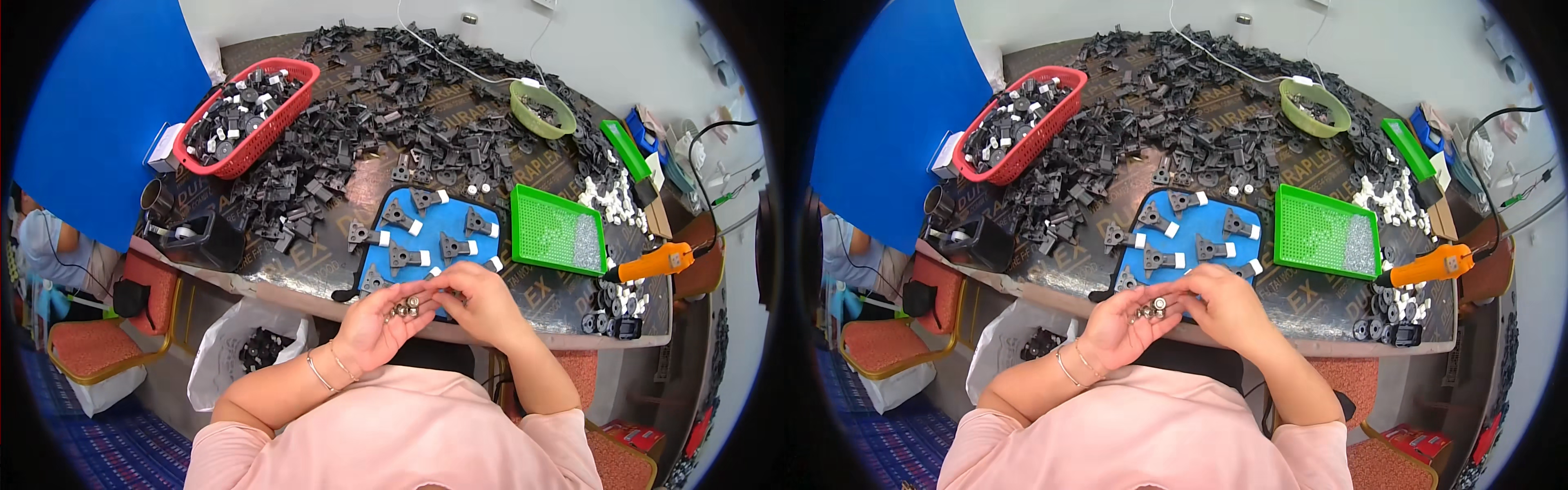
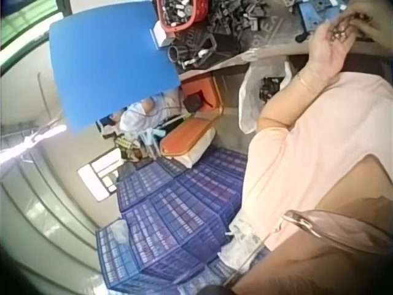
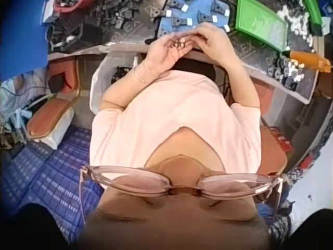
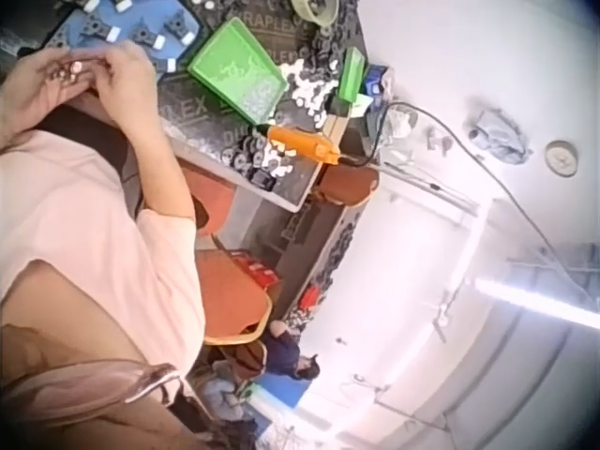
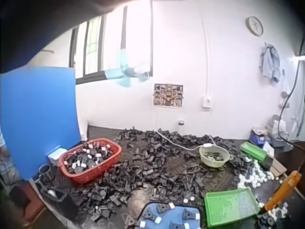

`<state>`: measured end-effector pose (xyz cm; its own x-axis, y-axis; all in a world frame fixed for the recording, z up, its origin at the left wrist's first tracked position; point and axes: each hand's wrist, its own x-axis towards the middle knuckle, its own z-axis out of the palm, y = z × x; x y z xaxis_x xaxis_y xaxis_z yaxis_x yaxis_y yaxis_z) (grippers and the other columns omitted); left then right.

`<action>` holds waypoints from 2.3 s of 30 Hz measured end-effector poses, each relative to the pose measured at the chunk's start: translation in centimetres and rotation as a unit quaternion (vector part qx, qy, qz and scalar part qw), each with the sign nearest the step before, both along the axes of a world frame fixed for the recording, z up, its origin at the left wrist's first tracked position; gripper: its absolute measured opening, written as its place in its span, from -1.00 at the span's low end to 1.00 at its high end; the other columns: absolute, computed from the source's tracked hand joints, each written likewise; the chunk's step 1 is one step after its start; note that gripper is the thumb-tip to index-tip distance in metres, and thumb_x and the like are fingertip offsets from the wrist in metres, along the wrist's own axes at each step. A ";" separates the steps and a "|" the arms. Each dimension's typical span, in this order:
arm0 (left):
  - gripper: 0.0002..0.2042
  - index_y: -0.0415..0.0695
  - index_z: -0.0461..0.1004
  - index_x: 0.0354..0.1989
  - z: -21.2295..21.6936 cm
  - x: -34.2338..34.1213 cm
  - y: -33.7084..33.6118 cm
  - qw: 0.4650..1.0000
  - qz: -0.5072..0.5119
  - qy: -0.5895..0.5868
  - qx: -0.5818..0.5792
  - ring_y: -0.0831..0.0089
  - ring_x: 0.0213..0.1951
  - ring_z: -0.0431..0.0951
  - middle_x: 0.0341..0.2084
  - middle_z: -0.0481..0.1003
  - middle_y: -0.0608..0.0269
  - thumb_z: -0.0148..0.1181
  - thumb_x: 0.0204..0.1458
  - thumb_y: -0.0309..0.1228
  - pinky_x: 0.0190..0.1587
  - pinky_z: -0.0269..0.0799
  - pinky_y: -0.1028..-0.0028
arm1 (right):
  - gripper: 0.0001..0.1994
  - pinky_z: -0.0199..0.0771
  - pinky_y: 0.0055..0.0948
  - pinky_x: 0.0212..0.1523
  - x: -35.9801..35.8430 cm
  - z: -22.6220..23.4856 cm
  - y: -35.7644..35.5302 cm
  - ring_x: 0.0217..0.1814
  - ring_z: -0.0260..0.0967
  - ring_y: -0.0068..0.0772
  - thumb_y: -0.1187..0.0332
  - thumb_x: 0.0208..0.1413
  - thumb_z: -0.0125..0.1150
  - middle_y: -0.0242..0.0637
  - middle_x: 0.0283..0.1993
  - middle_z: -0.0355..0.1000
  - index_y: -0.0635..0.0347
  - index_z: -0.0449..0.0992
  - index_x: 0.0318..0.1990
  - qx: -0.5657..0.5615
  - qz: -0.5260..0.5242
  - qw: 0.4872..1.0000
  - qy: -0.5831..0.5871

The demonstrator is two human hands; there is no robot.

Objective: Assembling small mechanical components by inserting wheels and clips into plastic housings and securing them with an electric screwdriver.

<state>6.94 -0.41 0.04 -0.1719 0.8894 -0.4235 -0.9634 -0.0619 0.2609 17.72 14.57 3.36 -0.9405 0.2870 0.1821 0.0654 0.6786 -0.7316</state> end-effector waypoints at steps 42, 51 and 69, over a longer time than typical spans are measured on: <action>-0.80 -0.25 0.41 -0.13 -2.0 0.2 -0.5 0.986 -0.103 0.103 -0.077 0.42 -0.19 0.52 -0.24 0.49 0.16 0.06 0.10 -0.45 -0.10 0.49 0.45 | -0.86 0.41 -0.57 -0.53 2.2 -4.1 -2.5 -0.46 0.39 -0.51 0.47 -0.17 0.32 -0.31 -0.41 0.38 0.22 0.55 -0.39 -0.141 -0.095 0.984 0.046; -0.81 -0.26 0.42 -0.14 -1.6 0.5 0.5 0.976 -0.135 0.138 -0.098 0.35 -0.25 0.53 -0.30 0.49 0.11 0.06 0.10 -0.48 -0.17 0.49 0.46 | -0.96 0.19 -0.67 -0.55 3.2 -4.1 1.8 -0.54 0.22 -0.65 0.53 -0.19 0.24 -0.38 -0.48 0.34 0.22 0.52 -0.50 -0.100 -0.258 0.960 0.050; -0.79 -0.26 0.42 -0.12 -1.6 0.2 0.5 0.978 -0.139 0.129 -0.082 0.43 -0.33 0.48 -0.37 0.48 0.18 0.04 0.12 -0.44 -0.21 0.41 0.48 | -0.87 0.17 -0.62 -0.61 2.7 -4.7 4.4 -0.65 0.14 -0.65 0.50 -0.26 0.34 -0.37 -0.44 0.36 0.22 0.54 -0.47 0.006 -0.310 0.951 -0.019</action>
